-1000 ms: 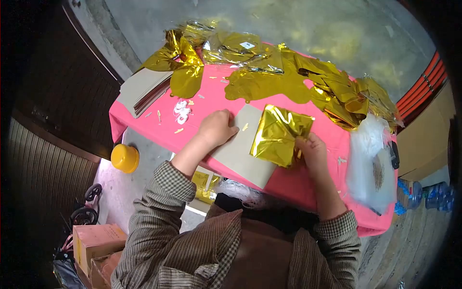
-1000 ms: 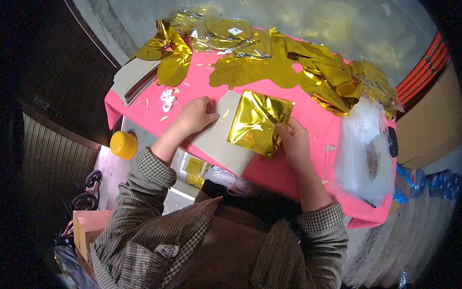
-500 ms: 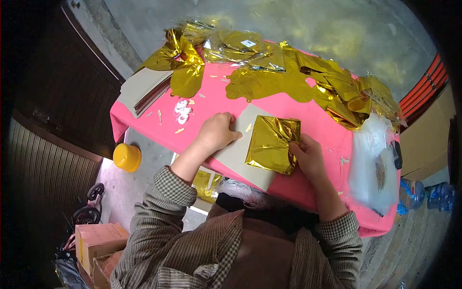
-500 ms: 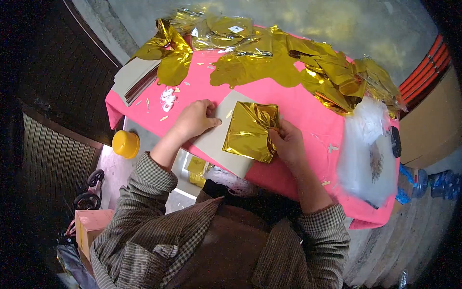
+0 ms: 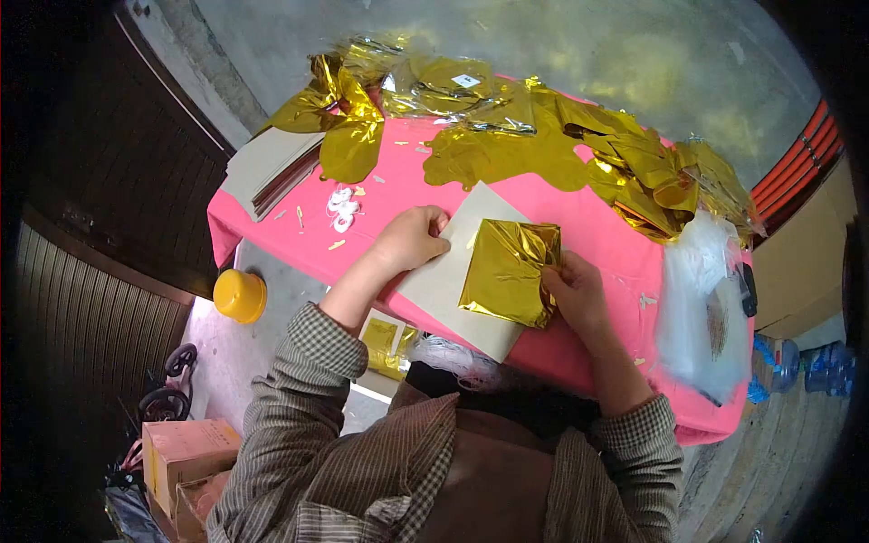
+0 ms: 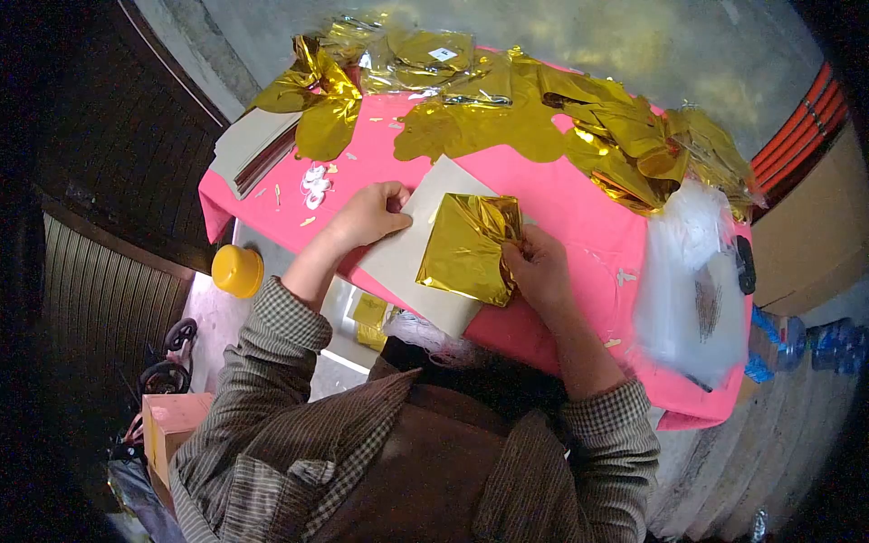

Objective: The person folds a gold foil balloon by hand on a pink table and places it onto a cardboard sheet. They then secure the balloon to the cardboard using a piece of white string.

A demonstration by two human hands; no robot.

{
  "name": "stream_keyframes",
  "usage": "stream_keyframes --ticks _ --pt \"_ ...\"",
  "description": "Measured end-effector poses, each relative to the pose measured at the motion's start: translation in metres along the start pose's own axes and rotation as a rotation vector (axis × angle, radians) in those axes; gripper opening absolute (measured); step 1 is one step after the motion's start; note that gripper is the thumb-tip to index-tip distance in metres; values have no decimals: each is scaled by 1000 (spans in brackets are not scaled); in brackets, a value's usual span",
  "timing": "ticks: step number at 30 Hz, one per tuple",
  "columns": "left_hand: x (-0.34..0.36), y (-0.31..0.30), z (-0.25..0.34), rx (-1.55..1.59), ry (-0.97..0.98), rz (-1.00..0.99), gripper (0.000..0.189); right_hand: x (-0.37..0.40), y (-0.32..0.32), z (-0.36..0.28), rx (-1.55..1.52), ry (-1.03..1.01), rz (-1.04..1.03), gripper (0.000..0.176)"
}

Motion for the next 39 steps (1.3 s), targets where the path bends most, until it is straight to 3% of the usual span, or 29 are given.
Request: stream_keyframes --ticks 5,12,21,27,30,32,34,35,39 --pt "6 -12 12 38 103 175 15 -1 0 4 -61 -11 -12 16" --pt "3 -8 12 119 116 238 14 0 2 -4 -93 -40 4 16" --pt "4 8 -12 473 79 219 11 3 3 -15 -79 -15 40 7" --pt "21 -7 -13 262 51 239 12 4 3 -20 6 -25 49 9" --pt "28 -12 -21 270 81 252 13 5 4 -19 -97 -3 68 8" --pt "46 -41 -25 45 150 490 11 4 3 -15 -121 13 62 7" --pt "56 -61 -36 -176 223 566 12 3 0 -10 -110 4 57 7" --pt "65 -74 -47 -258 98 606 15 2 0 -9 -99 -6 52 6" --pt "74 -101 -86 -458 -71 627 16 2 2 -9 -90 11 34 7"
Point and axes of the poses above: each hand's wrist, its own x-axis away from the middle knuckle, its own y-axis out of the palm, z = x × y, the point moved 10 cm from there along -x, towards the middle knuckle, and after that the axes turned 8 degrees about -x, right-handed, at the moved point
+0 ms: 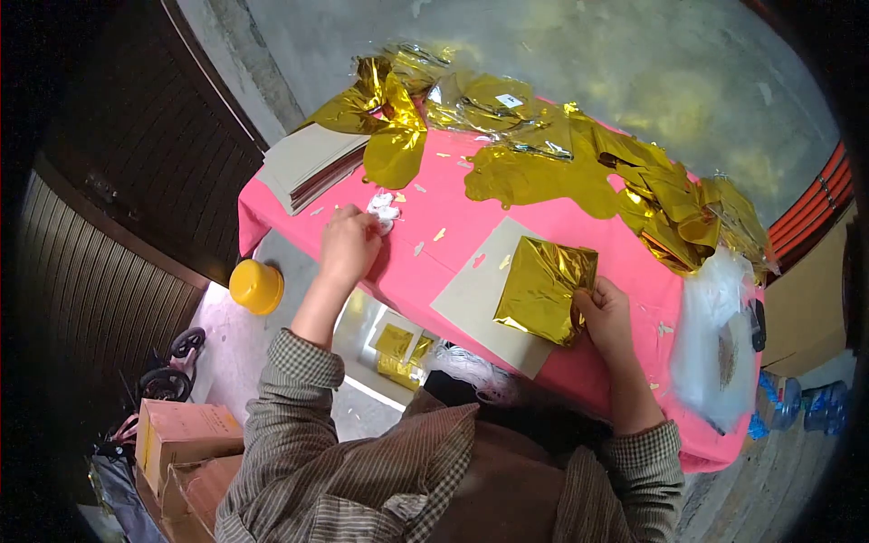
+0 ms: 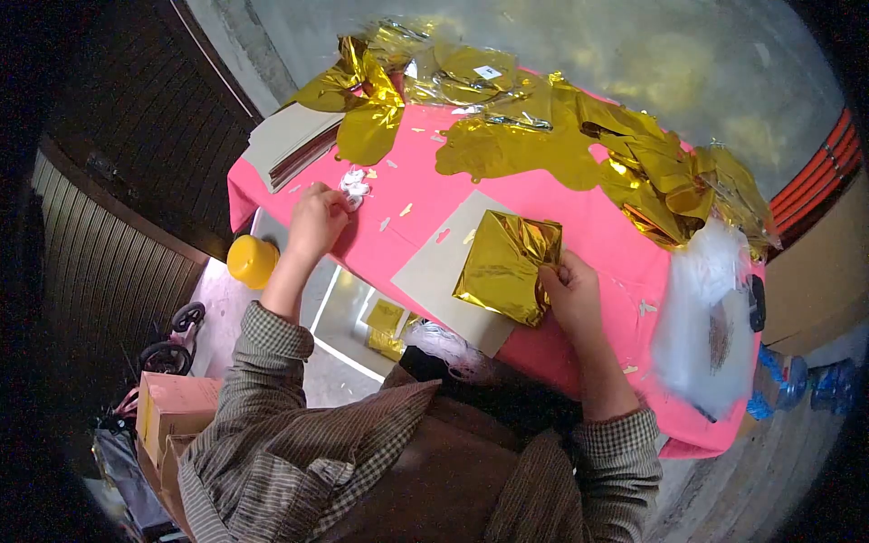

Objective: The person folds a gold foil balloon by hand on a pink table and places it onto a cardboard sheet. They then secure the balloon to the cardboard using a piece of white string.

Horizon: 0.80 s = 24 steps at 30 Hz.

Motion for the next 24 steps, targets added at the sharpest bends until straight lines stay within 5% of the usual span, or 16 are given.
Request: stream_keyframes --ticks 8,14,17,24 --pt "-10 15 -7 -161 -79 -12 18 2 -4 1 -26 12 24 11" --pt "-8 21 -48 55 -180 -120 21 1 -7 0 0 -17 33 11" --pt "-1 24 -50 707 -330 -355 14 0 -9 3 -97 -4 46 11" --pt "0 -6 19 957 -198 -435 12 -1 -31 -7 -310 -59 153 13"
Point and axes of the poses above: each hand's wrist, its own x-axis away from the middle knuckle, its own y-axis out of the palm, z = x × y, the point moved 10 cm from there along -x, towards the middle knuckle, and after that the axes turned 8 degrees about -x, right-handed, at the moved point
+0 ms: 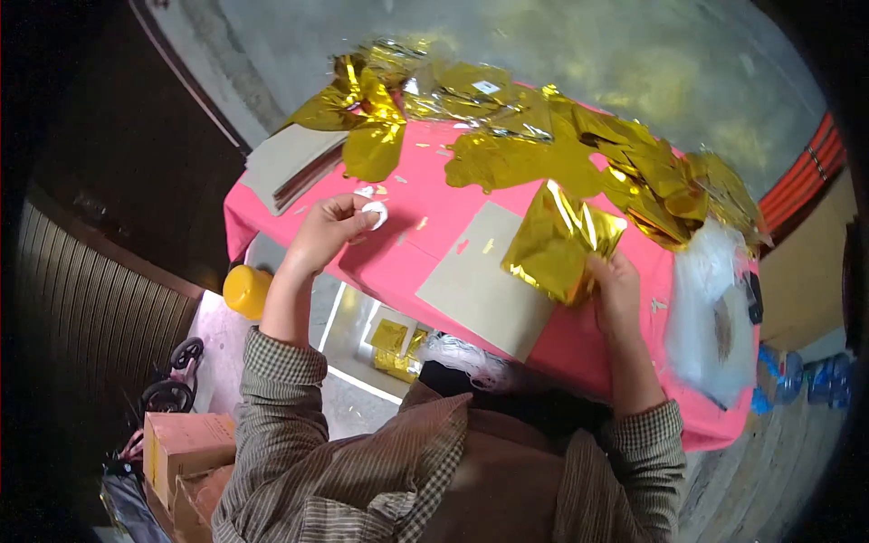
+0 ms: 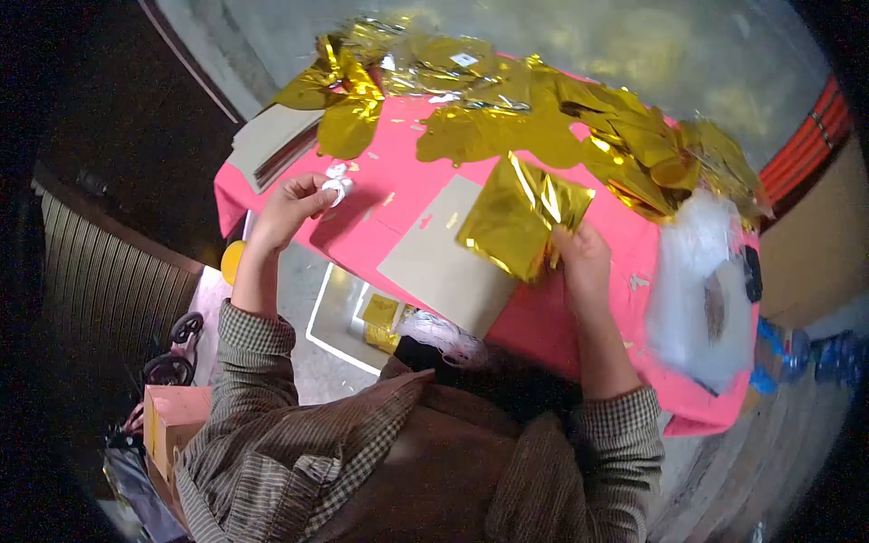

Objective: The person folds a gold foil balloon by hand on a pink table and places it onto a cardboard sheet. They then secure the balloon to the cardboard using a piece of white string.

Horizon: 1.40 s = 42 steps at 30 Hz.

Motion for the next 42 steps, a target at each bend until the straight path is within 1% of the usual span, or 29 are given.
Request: stream_keyframes --ticks 2,3,4,5,6,7,8,10,11,14,15,17,18,20,21,24,25,26,28,29,31,32,34,35,37,38,40,41,42 --pt "2 40 23 -89 174 -100 12 -5 -13 -11 -233 -77 40 17" --pt "0 62 21 -89 184 -125 12 -10 -24 -5 -283 -58 80 21" --pt "9 87 42 -100 208 -125 11 -9 -27 -7 -279 -61 97 21" --pt "9 109 38 -216 178 -154 12 -9 -23 -9 -336 -76 77 21" --pt "12 130 54 -344 404 -140 11 -9 -21 -13 -392 -94 51 21" --pt "17 146 66 -465 639 -47 14 -12 -28 -5 -359 -68 36 21" --pt "15 160 65 -460 643 -54 14 -11 -29 -7 -355 -71 45 21" --pt "25 182 78 -693 805 61 18 -10 -25 -4 -368 -41 43 20" --pt "27 191 78 -681 811 19 21 -9 -23 -6 -365 -42 48 20" --pt "39 194 87 -600 848 11 19 -6 -23 -8 -365 -28 56 20" --pt "38 191 86 -601 848 10 19 -6 -24 -9 -354 -36 47 20" --pt "30 176 82 -421 836 -97 17 -8 -21 -8 -352 -41 33 21" --pt "25 168 81 -427 832 -95 17 -7 -19 -9 -354 -55 33 21" --pt "-9 140 57 -605 496 2 16 -6 -15 -12 -358 -69 29 22" --pt "-23 135 39 -587 439 7 20 -6 -14 -13 -362 -85 45 22" --pt "-28 145 42 -646 412 -34 25 -7 -19 -9 -373 -87 35 23" --pt "-26 147 45 -681 442 11 28 -8 -17 -8 -378 -73 12 23" --pt "-27 149 45 -680 441 12 28 -8 -17 -7 -376 -72 10 23" --pt "-36 145 38 -717 330 26 23 -7 -18 -7 -350 -76 15 23" --pt "-39 145 36 -716 331 25 23 -7 -19 -8 -349 -76 17 23" --pt "-44 143 32 -746 401 62 18 -6 -16 -5 -332 -45 -8 23" --pt "-48 140 27 -747 398 66 18 -6 -14 -5 -332 -43 -13 23" --pt "-53 123 23 -806 406 192 11 -6 -16 -5 -293 -32 33 24" --pt "-55 115 21 -808 408 190 11 -6 -17 -4 -295 -33 35 24" --pt "-59 91 16 -899 301 274 11 -7 -19 -4 -287 -46 27 24" --pt "-57 90 21 -903 304 273 11 -7 -18 -4 -290 -48 28 24" --pt "-46 102 31 -596 415 71 15 -6 -10 -5 -343 -56 -15 24" --pt "-44 112 29 -471 428 18 19 -7 -10 -3 -345 -53 -22 24" --pt "-43 123 28 -503 452 -21 19 -8 -15 1 -309 -34 8 25"
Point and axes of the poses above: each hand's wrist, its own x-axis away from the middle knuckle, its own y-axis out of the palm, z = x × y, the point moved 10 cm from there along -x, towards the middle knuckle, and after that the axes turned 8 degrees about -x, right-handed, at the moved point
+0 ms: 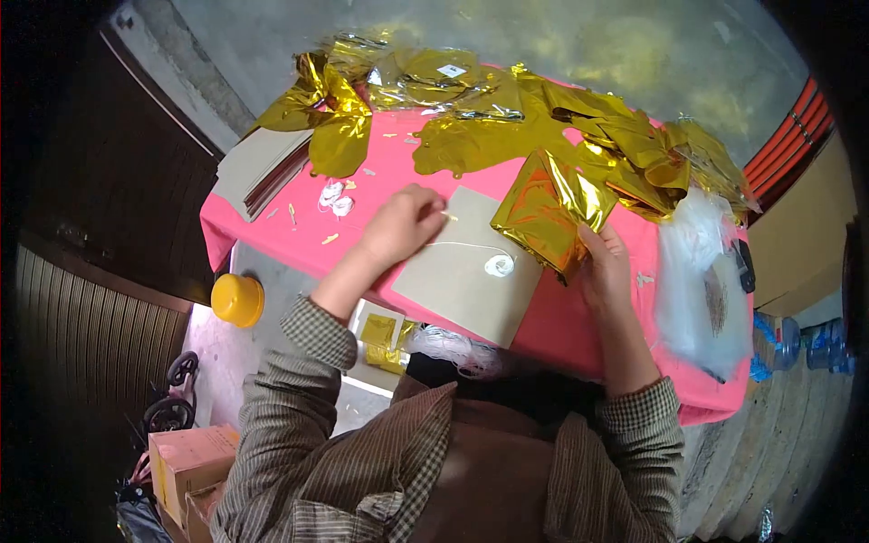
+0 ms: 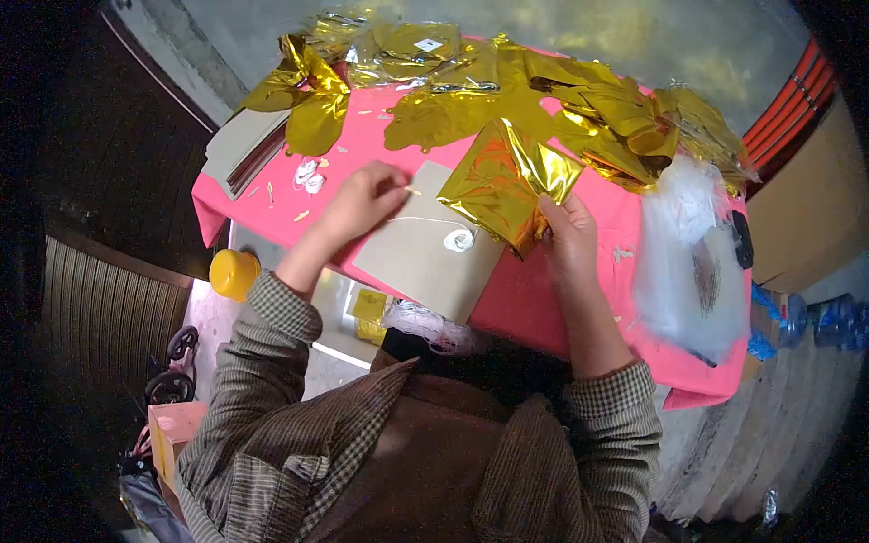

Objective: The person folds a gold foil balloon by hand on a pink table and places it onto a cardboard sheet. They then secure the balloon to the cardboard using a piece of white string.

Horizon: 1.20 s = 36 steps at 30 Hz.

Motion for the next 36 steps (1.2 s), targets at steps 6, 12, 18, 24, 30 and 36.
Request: stream_keyframes --ticks 6,12,18,24,30,36 --pt "-10 15 18 -177 48 50 15 1 -3 -3 18 -13 16 24" --pt "-12 -12 -14 -481 -49 162 11 4 7 -7 -14 -20 -14 24" --pt "12 17 48 -123 160 -200 13 4 10 -4 -1 15 -26 24" --pt "11 27 53 -231 161 -237 14 5 5 -10 39 -26 22 24" --pt "21 30 50 462 -168 -360 18 5 3 -7 14 -9 21 23" --pt "46 68 67 985 -389 -439 15 6 7 -11 -1 -28 17 22"
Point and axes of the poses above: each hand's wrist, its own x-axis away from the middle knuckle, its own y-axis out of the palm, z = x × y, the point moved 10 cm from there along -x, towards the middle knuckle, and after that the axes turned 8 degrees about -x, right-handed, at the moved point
